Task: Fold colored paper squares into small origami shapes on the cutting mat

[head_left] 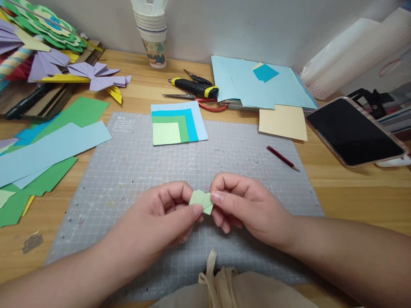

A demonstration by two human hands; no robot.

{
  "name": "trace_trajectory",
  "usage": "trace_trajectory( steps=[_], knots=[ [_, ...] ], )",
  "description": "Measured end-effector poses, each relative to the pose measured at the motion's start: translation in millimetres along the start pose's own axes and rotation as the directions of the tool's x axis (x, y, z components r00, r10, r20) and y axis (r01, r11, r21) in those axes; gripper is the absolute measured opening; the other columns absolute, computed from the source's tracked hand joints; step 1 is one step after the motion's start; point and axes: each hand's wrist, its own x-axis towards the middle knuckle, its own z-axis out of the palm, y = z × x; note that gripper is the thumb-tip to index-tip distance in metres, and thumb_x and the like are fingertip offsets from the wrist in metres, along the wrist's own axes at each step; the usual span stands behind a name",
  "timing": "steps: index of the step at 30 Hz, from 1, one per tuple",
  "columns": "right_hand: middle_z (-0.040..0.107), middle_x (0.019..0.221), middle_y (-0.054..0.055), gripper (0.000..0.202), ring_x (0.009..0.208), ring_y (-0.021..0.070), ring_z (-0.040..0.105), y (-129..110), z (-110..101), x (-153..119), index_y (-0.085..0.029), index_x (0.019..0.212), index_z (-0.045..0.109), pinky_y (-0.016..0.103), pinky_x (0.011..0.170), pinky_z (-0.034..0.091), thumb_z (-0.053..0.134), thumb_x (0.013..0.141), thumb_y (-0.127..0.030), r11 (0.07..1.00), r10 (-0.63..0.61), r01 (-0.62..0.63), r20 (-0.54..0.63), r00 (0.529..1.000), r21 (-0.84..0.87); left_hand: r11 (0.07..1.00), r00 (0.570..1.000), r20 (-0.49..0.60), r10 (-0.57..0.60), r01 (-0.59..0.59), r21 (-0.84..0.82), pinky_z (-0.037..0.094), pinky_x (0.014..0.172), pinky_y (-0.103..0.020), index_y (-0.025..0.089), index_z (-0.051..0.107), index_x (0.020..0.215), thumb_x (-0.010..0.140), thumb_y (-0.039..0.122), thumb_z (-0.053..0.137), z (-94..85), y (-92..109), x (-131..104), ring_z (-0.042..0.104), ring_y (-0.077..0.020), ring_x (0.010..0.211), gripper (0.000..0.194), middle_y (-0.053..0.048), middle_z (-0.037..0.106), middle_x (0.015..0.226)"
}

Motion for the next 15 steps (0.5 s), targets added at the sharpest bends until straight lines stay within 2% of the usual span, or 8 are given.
trace_trajectory(
  steps=[4,10,15],
  knots=[
    [0.059,0.062,-0.002,0.030,0.047,0.0069,0.049,3.5,-2.4,0.1,-0.018,0.078,0.055,0.018,0.042,0.029,0.050,0.093,-0.043,0.997,-0.017,0.016,0.000,1.000,0.071,1.000,1.000,-0.011,-0.009,0.009,0.003,0.017,0.038,-0.014,0.018,0.055,0.067,0.075,0.040,0.071,-2.2,-2.6,0.2,0.027,-0.0029,0.040,0.029,0.008,0.045,0.047],
    [0.059,0.065,-0.002,0.024,0.051,0.0061,0.048,6.1,-1.5,-2.0,-0.017,0.077,0.053,0.018,0.045,0.031,0.052,0.095,-0.033,0.998,-0.051,0.051,0.020,0.998,0.028,1.000,0.999,-0.017,-0.028,0.029,0.011,0.015,0.038,-0.016,0.017,0.056,0.066,0.076,0.042,0.070,-3.5,-2.1,-1.5,0.024,-0.0031,0.040,0.030,0.008,0.042,0.045],
    [0.059,0.066,-0.002,0.021,0.052,0.0063,0.049,5.5,-0.3,-2.3,-0.017,0.079,0.053,0.019,0.046,0.032,0.053,0.094,-0.032,0.998,-0.056,0.056,0.010,0.998,0.010,0.999,1.000,-0.003,-0.030,0.030,0.022,0.016,0.037,-0.015,0.017,0.056,0.066,0.076,0.042,0.070,-2.1,0.7,-0.8,0.024,-0.0030,0.039,0.030,0.009,0.041,0.043]
  ],
)
